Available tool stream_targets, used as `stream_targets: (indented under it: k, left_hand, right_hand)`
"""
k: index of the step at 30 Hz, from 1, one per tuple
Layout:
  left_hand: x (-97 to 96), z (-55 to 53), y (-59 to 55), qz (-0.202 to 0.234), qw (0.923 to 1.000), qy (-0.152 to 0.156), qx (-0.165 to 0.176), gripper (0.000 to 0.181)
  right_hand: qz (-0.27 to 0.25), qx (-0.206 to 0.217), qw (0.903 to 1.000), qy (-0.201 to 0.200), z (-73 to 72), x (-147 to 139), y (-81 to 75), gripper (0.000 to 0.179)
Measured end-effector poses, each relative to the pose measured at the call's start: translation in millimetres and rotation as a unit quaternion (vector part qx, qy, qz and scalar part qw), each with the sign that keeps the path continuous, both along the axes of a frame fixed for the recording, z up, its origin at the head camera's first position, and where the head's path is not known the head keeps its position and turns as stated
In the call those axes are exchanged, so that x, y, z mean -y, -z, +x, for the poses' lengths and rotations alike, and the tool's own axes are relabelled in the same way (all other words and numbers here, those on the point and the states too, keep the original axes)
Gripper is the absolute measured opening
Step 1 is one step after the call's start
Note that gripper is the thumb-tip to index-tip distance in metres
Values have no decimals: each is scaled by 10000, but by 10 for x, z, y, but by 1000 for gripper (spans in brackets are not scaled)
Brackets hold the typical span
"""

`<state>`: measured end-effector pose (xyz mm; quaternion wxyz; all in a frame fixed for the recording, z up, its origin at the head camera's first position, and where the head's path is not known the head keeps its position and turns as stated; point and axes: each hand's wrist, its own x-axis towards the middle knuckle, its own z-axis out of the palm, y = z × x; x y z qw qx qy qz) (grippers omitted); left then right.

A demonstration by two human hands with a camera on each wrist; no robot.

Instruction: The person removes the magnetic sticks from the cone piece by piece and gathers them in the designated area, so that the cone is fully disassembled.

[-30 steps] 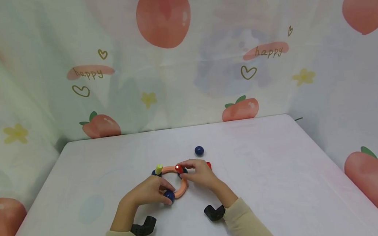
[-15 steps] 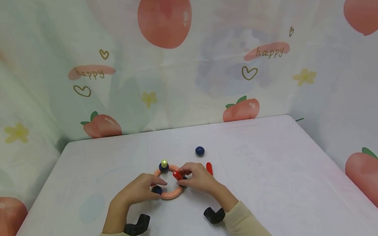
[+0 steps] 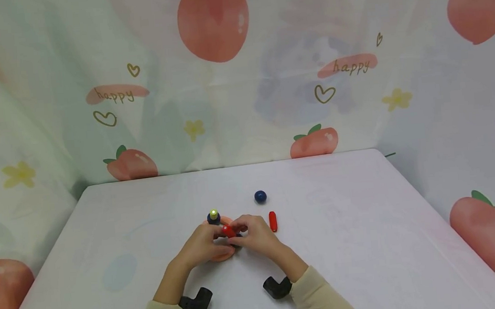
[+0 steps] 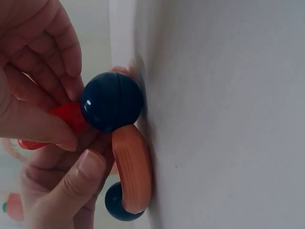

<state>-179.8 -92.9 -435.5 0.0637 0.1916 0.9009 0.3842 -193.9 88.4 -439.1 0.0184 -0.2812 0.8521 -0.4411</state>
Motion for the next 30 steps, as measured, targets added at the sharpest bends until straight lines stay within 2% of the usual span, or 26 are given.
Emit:
stream_targets:
  k: [5,9,15,30]
  left_hand:
    - [-13,-12,36,108,9997,-186,-97,16]
    - [-39,-24,66,8,9989,-413,-210,22]
    - [-72,-22,101,-149,9979,-511,-367,25]
    - [-76,-4,90,97,9979,-615,-180,21]
  right_hand:
    - [-12,70,9999,109,13,22,13,26]
    - [-74,164,9995,253,16,27,9,26]
    - [-148,334,9987,343,21,28,0,26]
    - [-366,107,9991,192,12,32,49,25]
